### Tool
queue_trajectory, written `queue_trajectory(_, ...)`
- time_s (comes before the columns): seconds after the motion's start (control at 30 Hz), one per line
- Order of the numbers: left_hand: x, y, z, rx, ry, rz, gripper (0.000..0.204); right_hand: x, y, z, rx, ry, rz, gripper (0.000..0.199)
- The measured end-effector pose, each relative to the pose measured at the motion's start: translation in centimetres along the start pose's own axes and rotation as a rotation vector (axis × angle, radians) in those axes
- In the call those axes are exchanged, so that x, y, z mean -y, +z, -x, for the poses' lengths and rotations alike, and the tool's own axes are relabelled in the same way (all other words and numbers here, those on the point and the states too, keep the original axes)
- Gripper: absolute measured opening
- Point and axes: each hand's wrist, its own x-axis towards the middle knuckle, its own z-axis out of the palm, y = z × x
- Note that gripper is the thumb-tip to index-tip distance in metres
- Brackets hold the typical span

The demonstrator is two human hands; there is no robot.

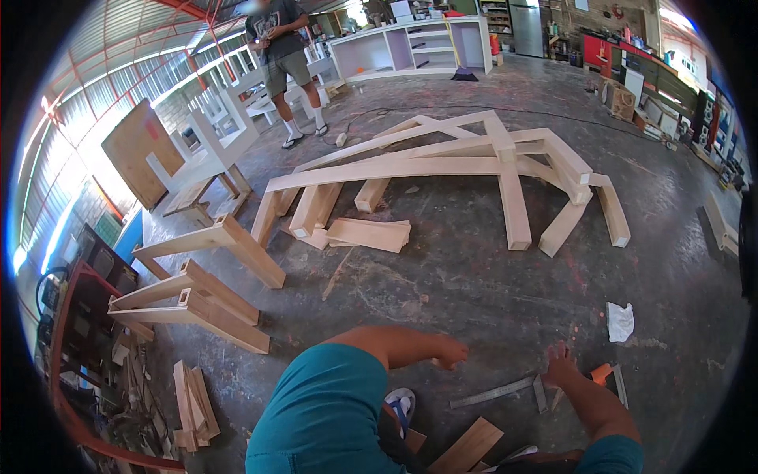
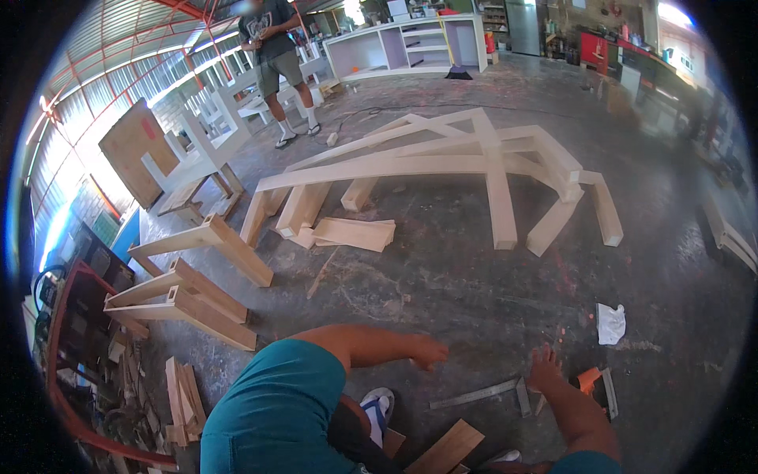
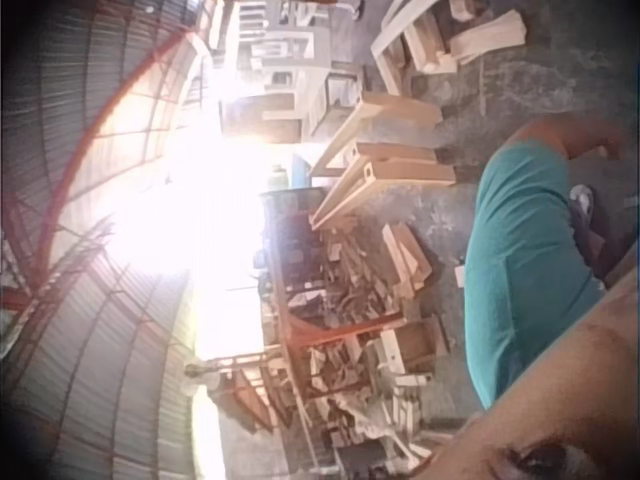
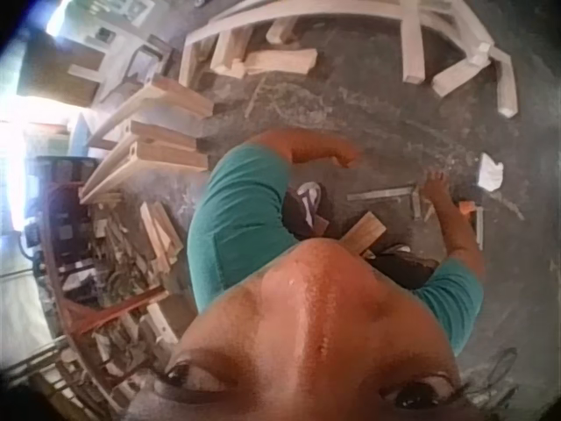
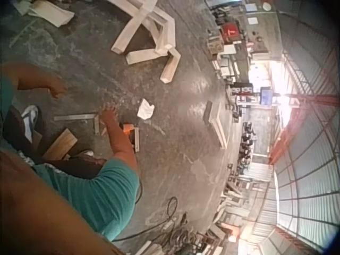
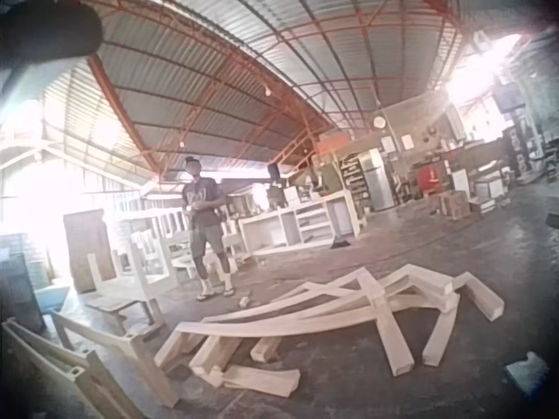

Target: Aligning and securing wooden planks using glue and a pneumatic nailer to form a frame.

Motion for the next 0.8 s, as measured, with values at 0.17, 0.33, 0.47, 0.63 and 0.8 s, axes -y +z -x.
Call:
queue_trajectory(0.17,0.3,0.7,-2.9,0.034,0.02,-0.081,0.053,1.7,-1.6,-0.2,0.031,0.033,0.029,0.099)
queue_trajectory(0.33,0.6,-1.4,-1.0,0.061,-0.023,-0.015,0.054,2.7,-0.3,-1.9,-0.089,-0.085,-0.003,0.1)
queue_trajectory(0.47,4.0,0.8,-3.4,0.068,-0.024,-0.037,0.051,3.2,0.7,-3.3,-0.121,-0.137,-0.004,0.097)
queue_trajectory(0.63,3.5,-1.2,-1.7,0.053,0.032,-0.067,0.04,2.2,1.4,-4.7,-0.127,-0.166,-0.152,0.098)
queue_trajectory(0.8,6.1,2.1,-2.0,0.019,0.031,-0.065,0.047,2.0,0.8,-4.5,-0.104,-0.095,-0.158,0.087)
